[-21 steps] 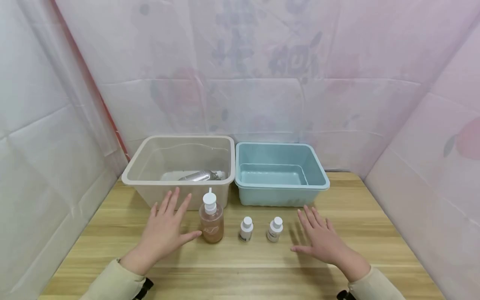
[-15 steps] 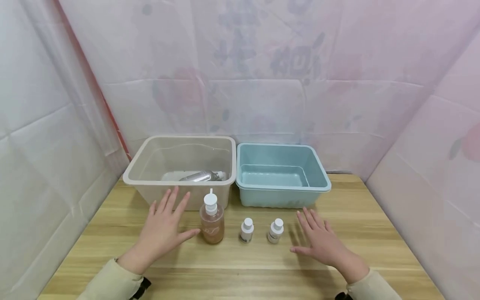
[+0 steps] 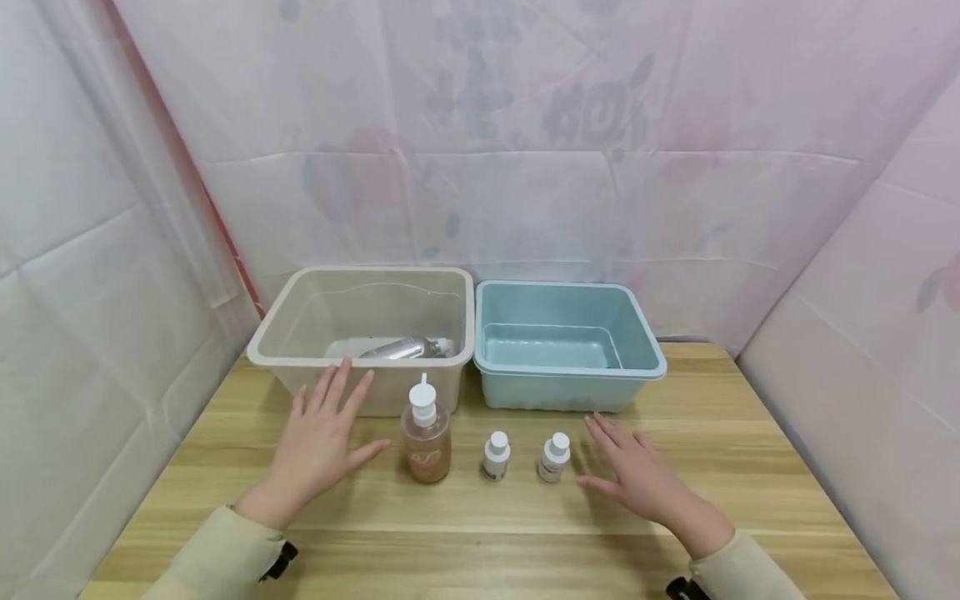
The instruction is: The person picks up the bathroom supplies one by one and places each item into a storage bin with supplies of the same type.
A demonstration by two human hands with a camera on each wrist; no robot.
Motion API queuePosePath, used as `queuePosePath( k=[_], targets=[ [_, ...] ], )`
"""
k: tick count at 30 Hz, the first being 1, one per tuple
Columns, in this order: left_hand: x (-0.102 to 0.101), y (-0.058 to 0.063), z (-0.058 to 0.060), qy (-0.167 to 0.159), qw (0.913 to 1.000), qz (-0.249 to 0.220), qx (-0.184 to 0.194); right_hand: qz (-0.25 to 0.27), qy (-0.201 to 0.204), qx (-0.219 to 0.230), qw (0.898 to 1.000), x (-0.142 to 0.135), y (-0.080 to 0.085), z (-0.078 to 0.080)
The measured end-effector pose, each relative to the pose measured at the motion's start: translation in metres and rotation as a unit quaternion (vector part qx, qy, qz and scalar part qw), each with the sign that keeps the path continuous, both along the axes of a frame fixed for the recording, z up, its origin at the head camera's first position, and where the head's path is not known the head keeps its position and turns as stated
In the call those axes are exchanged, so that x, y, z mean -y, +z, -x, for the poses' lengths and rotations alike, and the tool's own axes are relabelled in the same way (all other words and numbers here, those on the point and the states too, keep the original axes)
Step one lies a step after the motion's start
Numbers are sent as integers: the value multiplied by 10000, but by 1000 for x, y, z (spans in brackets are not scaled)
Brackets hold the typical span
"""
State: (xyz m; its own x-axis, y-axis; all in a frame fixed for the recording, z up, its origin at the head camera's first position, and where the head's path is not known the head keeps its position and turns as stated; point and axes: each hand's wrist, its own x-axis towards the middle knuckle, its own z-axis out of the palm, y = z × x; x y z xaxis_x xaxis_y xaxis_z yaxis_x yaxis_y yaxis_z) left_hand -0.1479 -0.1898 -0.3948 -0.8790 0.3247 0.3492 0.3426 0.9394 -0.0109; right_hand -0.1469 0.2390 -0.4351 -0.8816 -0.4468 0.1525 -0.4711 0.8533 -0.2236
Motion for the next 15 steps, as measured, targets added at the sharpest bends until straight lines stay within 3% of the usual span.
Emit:
queuePosePath(
  k=[15],
  targets=[
    [13,-14,17,-140,9976,-193,-643,675,-17,-200,9975,7,-2,2]
  ],
)
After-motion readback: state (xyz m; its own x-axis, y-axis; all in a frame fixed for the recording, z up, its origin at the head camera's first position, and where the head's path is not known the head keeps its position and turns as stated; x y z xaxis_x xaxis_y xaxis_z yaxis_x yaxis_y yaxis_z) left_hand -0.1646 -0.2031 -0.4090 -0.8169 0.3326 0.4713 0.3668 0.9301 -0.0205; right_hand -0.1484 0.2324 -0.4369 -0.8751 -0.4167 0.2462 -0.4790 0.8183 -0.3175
